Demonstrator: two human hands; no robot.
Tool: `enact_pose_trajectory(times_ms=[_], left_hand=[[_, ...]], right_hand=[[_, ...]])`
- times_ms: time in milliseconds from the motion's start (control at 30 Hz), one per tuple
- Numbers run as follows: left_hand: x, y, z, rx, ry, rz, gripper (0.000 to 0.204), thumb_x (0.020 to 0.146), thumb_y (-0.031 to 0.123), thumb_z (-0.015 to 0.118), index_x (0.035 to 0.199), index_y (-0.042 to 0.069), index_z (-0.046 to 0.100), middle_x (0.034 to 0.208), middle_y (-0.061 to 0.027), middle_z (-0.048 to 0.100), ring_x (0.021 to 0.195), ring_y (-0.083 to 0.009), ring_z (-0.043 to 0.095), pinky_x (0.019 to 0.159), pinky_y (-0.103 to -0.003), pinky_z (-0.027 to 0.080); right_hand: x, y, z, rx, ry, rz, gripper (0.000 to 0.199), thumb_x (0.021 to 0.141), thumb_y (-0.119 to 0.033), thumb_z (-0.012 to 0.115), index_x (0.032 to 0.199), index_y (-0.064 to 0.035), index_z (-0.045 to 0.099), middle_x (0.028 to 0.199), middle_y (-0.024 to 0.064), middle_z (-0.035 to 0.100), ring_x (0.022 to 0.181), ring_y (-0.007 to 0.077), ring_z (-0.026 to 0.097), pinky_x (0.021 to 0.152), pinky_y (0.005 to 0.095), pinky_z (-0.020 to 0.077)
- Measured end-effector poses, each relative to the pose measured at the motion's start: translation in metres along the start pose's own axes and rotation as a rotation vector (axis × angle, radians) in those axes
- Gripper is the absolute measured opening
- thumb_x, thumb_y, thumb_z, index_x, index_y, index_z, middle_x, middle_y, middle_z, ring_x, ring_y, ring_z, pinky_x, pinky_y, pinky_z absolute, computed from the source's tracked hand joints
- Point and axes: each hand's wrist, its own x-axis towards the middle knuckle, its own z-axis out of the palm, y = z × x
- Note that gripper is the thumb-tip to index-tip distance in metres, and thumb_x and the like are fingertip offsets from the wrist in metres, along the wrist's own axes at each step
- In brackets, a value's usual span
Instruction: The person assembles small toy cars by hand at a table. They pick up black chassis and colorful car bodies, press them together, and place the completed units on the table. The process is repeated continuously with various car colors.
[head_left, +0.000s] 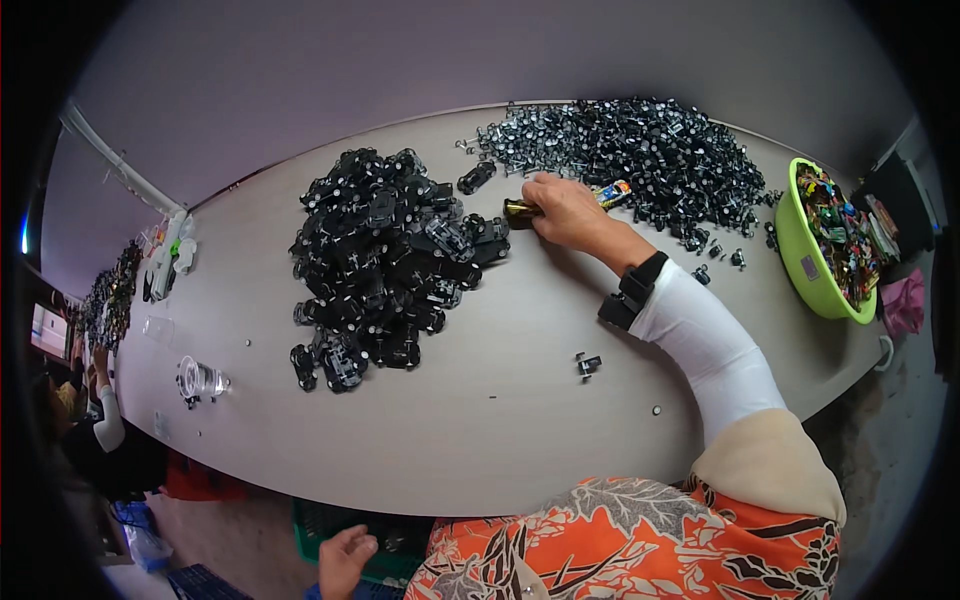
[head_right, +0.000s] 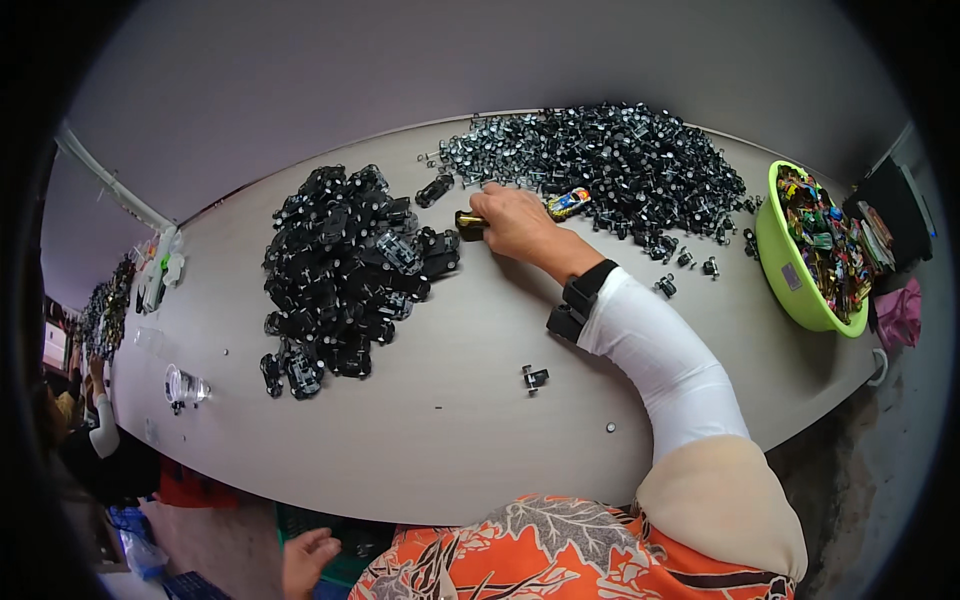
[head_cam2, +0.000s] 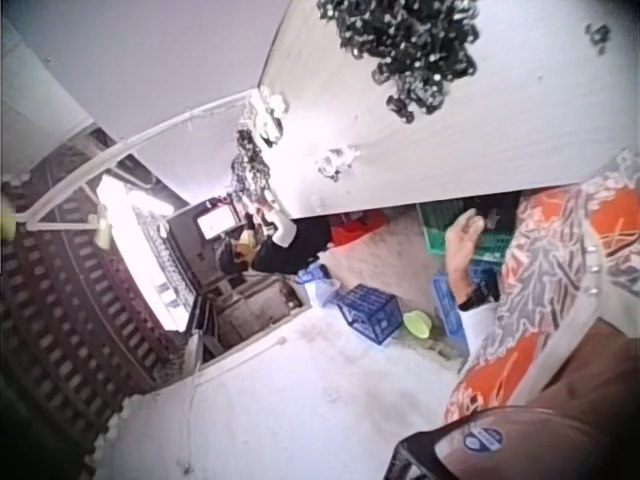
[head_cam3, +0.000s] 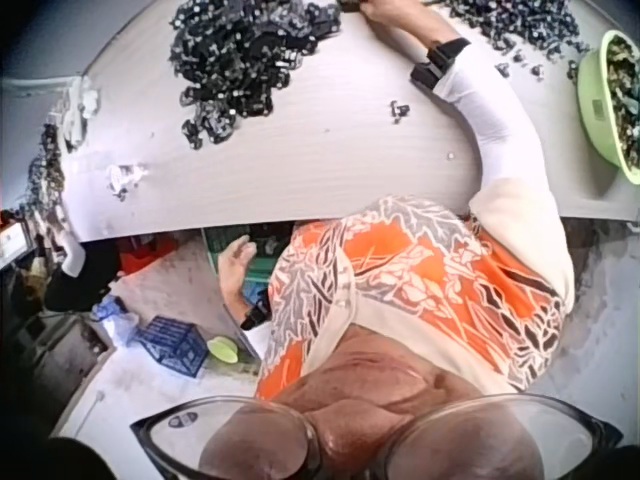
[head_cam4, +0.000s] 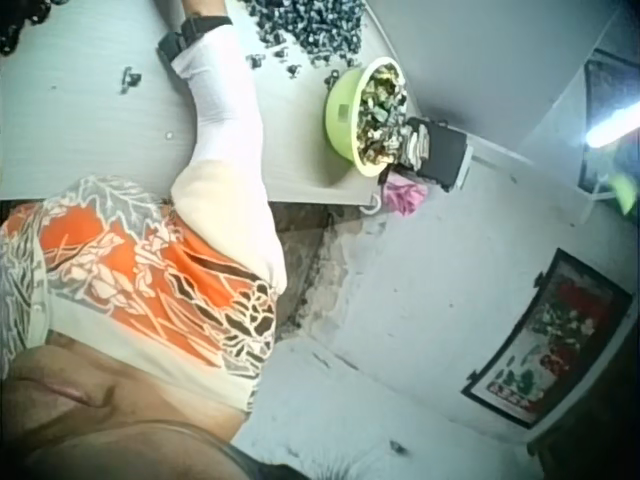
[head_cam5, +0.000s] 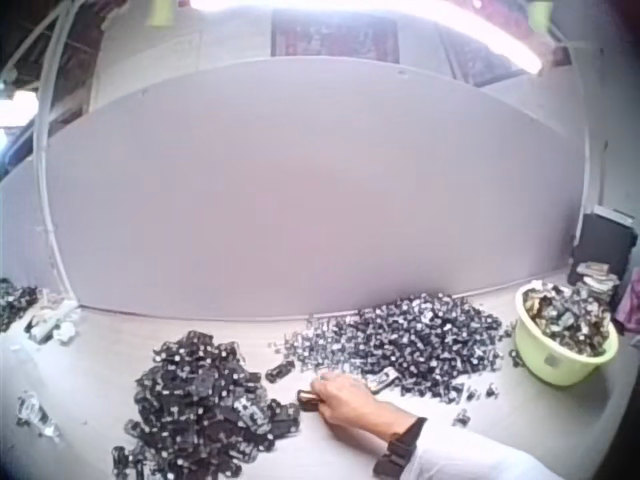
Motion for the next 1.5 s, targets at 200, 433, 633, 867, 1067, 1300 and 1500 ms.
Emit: enact_pose_trajectory(times_ms=[200,433,633,867,1067,1300,1500], left_hand=[[0.018,0.149,0.052,-0.263,-0.26,0.305,0.02,0.079,-0.005,0.056,0.098,-0.009,0.06,0.099,-0.0183,0.062,0.093,-0.0214,0.062,0.082,-0.032,0.049],[0.103,0.218,0.171,-0.341,-0.397,0.438,0.039,0.08,0.002,0.061,0.117,-0.006,0.049,0.097,-0.014,0.062,0.085,-0.0184,0.063,0.071,-0.028,0.053],[0.116,0.193,0.175,-0.616,-0.48,0.328,0.03,0.074,-0.006,0.06,0.102,-0.003,0.052,0.094,-0.0128,0.062,0.083,-0.0196,0.064,0.074,-0.032,0.056],[0.105,0.191,0.17,-0.862,-0.578,0.212,0.03,0.072,-0.007,0.061,0.098,0.001,0.049,0.096,-0.0136,0.061,0.089,-0.0245,0.064,0.077,-0.035,0.056],[0.1,0.196,0.197,-0.78,-0.764,0.151,0.022,0.076,-0.005,0.063,0.094,0.0,0.05,0.088,-0.0133,0.062,0.075,-0.0223,0.065,0.062,-0.029,0.056],[0.105,0.214,0.208,-0.569,-0.948,-0.003,0.023,0.076,0.002,0.066,0.096,-0.001,0.056,0.085,-0.0112,0.063,0.069,-0.0221,0.065,0.058,-0.028,0.055],[0.11,0.227,0.223,0.244,-0.453,0.678,0.03,0.071,0.01,0.073,0.096,0.001,0.06,0.074,-0.0036,0.06,0.062,-0.0089,0.056,0.057,-0.022,0.046]], right_hand=[[-0.055,-0.028,-0.036,1.018,-0.314,0.44,0.015,0.064,-0.006,0.066,0.076,-0.0002,0.058,0.065,0.0004,0.056,0.059,0.009,0.049,0.053,0.0249,0.0392],[-0.108,-0.097,-0.055,1.216,-0.52,0.442,0.014,0.068,-0.008,0.066,0.079,-0.0015,0.061,0.07,-0.0013,0.057,0.062,0.0053,0.047,0.056,0.0209,0.0378],[-0.12,-0.079,-0.052,1.019,-0.356,0.51,0.023,0.067,-0.007,0.062,0.089,0.0017,0.061,0.075,0.0056,0.059,0.063,0.011,0.053,0.06,0.026,0.0441],[-0.141,-0.094,-0.065,0.863,-0.002,0.274,0.025,0.068,0.0,0.065,0.092,-0.0013,0.057,0.086,0.0039,0.052,0.061,0.0073,0.05,0.052,0.0247,0.0405],[-0.153,-0.13,-0.055,1.546,-0.006,0.465,0.02,0.079,0.002,0.063,0.093,0.001,0.049,0.1,0.0069,0.055,0.08,0.0084,0.057,0.063,0.0236,0.0547],[-0.164,-0.107,-0.06,1.634,0.023,0.525,0.029,0.073,-0.001,0.068,0.097,-0.0047,0.052,0.094,0.0058,0.057,0.086,0.0112,0.055,0.074,0.0259,0.0475],[-0.183,-0.055,-0.116,1.275,0.504,0.613,0.034,0.071,0.0,0.065,0.101,-0.0042,0.051,0.088,0.0022,0.056,0.075,0.0068,0.052,0.062,0.0186,0.0435]])
